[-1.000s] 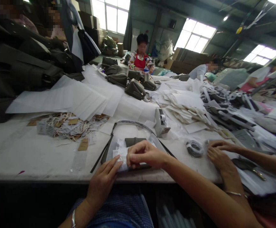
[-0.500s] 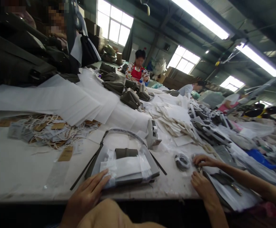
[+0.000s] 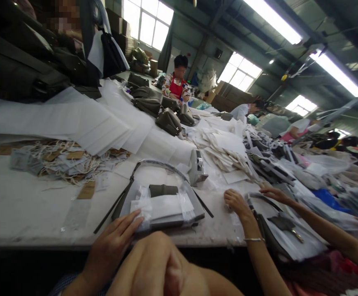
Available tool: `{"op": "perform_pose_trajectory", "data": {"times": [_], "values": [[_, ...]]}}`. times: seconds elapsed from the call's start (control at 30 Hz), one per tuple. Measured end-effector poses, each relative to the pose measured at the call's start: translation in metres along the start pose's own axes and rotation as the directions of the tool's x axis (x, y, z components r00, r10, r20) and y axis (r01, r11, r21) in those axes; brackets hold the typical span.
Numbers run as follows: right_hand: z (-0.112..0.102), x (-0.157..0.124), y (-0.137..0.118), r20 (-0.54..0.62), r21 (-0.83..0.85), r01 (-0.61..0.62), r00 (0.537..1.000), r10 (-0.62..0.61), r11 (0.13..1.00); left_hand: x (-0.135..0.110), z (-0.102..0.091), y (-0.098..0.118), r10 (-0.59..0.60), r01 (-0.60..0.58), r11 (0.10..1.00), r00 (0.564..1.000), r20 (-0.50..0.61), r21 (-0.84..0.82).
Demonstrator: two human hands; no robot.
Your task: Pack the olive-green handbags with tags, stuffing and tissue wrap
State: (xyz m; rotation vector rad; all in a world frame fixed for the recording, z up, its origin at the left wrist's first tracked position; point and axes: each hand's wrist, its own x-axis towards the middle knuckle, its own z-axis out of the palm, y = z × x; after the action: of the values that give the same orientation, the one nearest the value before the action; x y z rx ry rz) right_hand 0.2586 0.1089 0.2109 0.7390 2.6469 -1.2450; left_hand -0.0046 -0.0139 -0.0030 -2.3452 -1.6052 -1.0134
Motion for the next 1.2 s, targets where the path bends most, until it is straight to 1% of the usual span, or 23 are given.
{"op": "perform_pose_trajectory", "data": {"times": [0.07, 0.13, 0.17, 0.2, 0.27, 0.33, 0.4, 0.5, 0.57, 0.7, 0.87, 1.0, 1.2], "values": [[0.020, 0.022, -0.030, 0.068, 0.143, 0.167, 0.982, -0.178, 0.975, 0.001, -0.002, 0.002, -0.018, 0.018, 1.000, 1.000, 0.008, -0.010], [0.040, 0.040, -0.054, 0.069, 0.270, 0.262, 0.955, -0.290, 0.927, 0.001, -0.003, 0.003, -0.042, 0.042, 0.999, 0.999, 0.010, -0.011], [0.047, 0.047, -0.061, 0.058, 0.313, 0.284, 0.947, -0.317, 0.906, 0.001, -0.004, 0.004, -0.054, 0.054, 0.998, 0.998, 0.012, -0.011], [0.052, 0.053, -0.065, 0.048, 0.337, 0.285, 0.947, -0.319, 0.897, 0.001, -0.004, 0.005, -0.067, 0.067, 0.998, 0.998, 0.014, -0.012], [0.051, 0.065, -0.061, 0.042, 0.321, 0.239, 0.963, -0.266, 0.916, 0.000, -0.005, 0.006, -0.085, 0.085, 0.996, 0.996, 0.017, -0.019], [0.042, 0.078, -0.045, 0.061, 0.222, 0.154, 0.983, -0.171, 0.963, 0.001, -0.006, 0.007, -0.098, 0.098, 0.995, 0.995, 0.015, -0.029], [0.031, 0.093, -0.024, 0.101, 0.060, 0.067, 0.992, -0.073, 0.996, 0.001, -0.006, 0.008, -0.108, 0.108, 0.994, 0.994, 0.013, -0.033], [0.022, 0.116, 0.003, 0.155, -0.148, 0.022, 0.988, 0.002, 0.989, 0.002, -0.007, 0.009, -0.117, 0.118, 0.993, 0.993, 0.011, -0.024], [0.020, 0.130, 0.012, 0.190, -0.254, 0.031, 0.982, 0.019, 0.967, 0.004, -0.009, 0.010, -0.118, 0.118, 0.993, 0.993, 0.007, -0.018], [0.019, 0.149, 0.012, 0.247, -0.444, 0.065, 0.968, 0.052, 0.894, 0.006, -0.012, 0.010, -0.112, 0.112, 0.994, 0.994, 0.010, -0.005], [0.016, 0.162, 0.003, 0.267, -0.610, 0.078, 0.957, 0.112, 0.789, 0.007, -0.013, 0.011, -0.123, 0.124, 0.992, 0.992, 0.028, -0.016], [0.017, 0.168, -0.001, 0.287, -0.683, 0.087, 0.945, 0.157, 0.725, 0.006, -0.011, 0.011, -0.127, 0.128, 0.991, 0.992, 0.022, -0.035], [0.021, 0.171, -0.008, 0.296, -0.722, 0.078, 0.933, 0.205, 0.687, 0.002, -0.009, 0.007, -0.114, 0.112, 0.990, 0.993, -0.014, -0.090]]}}
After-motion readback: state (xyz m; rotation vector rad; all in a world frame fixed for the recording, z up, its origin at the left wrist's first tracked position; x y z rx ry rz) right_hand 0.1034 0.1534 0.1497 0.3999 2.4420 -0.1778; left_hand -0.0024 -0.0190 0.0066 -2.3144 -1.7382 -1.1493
